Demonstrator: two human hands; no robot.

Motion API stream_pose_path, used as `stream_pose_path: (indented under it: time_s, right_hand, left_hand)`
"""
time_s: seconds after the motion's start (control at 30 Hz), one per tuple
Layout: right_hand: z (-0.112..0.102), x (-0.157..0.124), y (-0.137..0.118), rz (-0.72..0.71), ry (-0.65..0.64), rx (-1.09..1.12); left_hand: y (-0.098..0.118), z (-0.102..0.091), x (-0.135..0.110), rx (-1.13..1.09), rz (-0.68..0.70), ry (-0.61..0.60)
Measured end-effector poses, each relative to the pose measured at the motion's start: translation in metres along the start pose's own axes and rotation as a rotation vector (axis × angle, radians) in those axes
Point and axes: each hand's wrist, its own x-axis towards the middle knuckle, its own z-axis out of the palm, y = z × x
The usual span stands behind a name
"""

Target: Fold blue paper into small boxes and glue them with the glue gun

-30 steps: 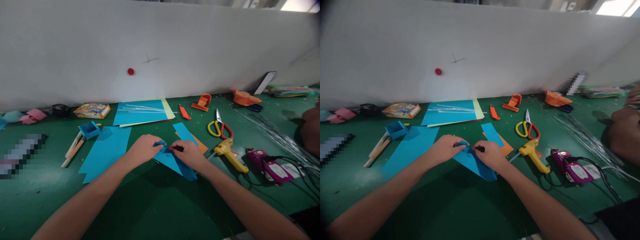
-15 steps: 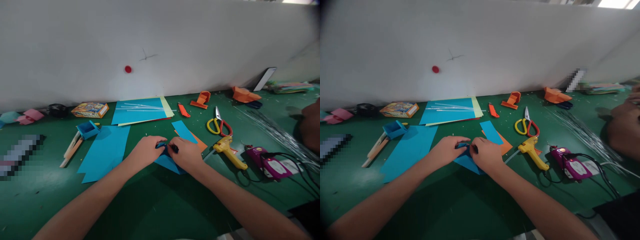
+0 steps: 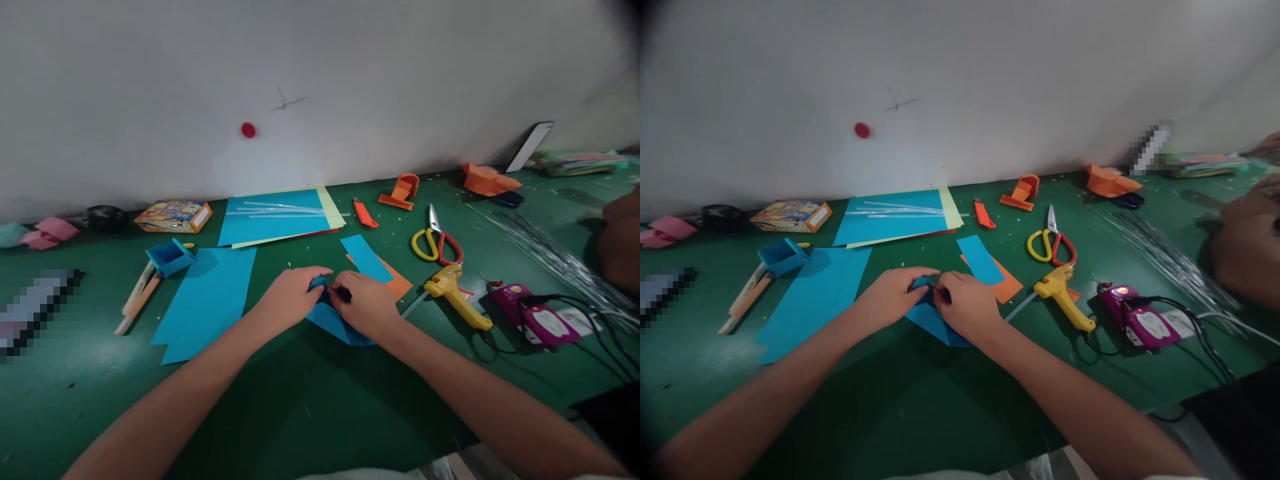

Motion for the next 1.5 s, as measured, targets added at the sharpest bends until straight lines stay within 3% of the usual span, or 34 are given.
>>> stream_pose_path:
  time_s: [0.8, 1.27, 1.5]
  right_hand:
    - [0.002, 0.005, 0.008, 0.041, -0.124, 0.129]
    - [-0.002, 0.007, 0.010, 0.022, -0.147, 0.139]
    - [-0.005, 0.009, 0.009, 0.070, -0.138, 0.166]
  left_hand:
    - [-0.006, 0.003, 0.002, -0.114, -0.019, -0.062]
    - [-0.004, 0.007, -0.002, -0.360, -0.066, -0.092]
    - [-0.002, -0.002, -0.005, -0.093, -0.049, -0.031]
